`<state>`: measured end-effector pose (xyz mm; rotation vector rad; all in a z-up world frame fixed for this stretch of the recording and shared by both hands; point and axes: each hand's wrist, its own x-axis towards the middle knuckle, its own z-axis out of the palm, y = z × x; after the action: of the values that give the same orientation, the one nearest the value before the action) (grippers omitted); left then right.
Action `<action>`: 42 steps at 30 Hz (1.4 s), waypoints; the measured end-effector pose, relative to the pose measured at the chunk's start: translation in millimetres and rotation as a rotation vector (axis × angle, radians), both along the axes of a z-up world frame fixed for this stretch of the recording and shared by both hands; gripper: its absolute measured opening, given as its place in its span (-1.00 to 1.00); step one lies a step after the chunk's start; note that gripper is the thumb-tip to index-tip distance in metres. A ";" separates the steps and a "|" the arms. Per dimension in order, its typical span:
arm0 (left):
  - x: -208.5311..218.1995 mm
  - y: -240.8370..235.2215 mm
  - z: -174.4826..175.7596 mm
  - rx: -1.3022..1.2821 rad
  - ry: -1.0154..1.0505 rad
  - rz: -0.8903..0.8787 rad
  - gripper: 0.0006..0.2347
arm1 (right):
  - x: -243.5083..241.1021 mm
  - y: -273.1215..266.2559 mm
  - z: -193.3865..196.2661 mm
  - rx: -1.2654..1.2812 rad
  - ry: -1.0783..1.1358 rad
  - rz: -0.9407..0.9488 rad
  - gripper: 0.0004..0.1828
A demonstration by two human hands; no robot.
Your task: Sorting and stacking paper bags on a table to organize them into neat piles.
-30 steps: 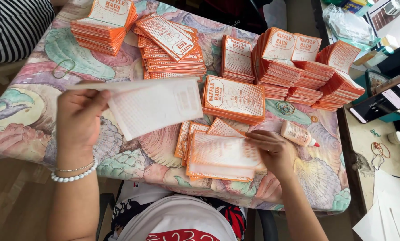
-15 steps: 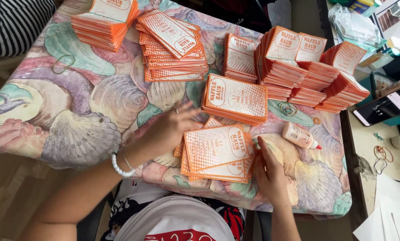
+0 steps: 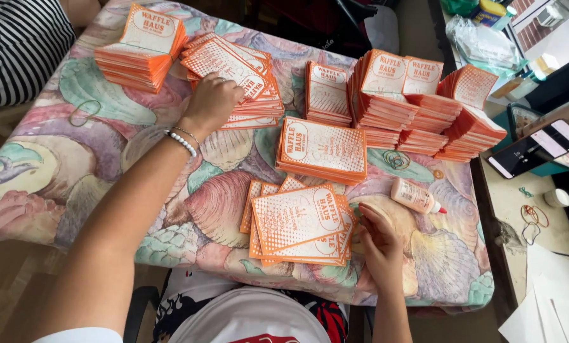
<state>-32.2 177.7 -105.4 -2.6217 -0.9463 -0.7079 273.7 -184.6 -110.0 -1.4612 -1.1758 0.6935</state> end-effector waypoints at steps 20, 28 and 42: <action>-13.7 -96.4 65.7 -0.365 -0.700 -0.125 -0.74 | -32.7 42.6 56.3 0.254 -0.217 0.031 -0.67; -11.6 -193.3 115.1 -0.342 -0.600 -0.317 -0.86 | -88.4 86.1 128.3 0.481 -0.458 0.164 -0.61; 4.0 -215.2 101.0 -0.320 -0.687 -0.229 -0.82 | -76.3 70.0 86.6 0.308 -0.294 0.323 -0.73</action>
<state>-28.3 -37.5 -4.3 -2.8279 -0.9864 -1.7174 197.4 -114.5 -23.4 -1.1484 -1.6907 0.4921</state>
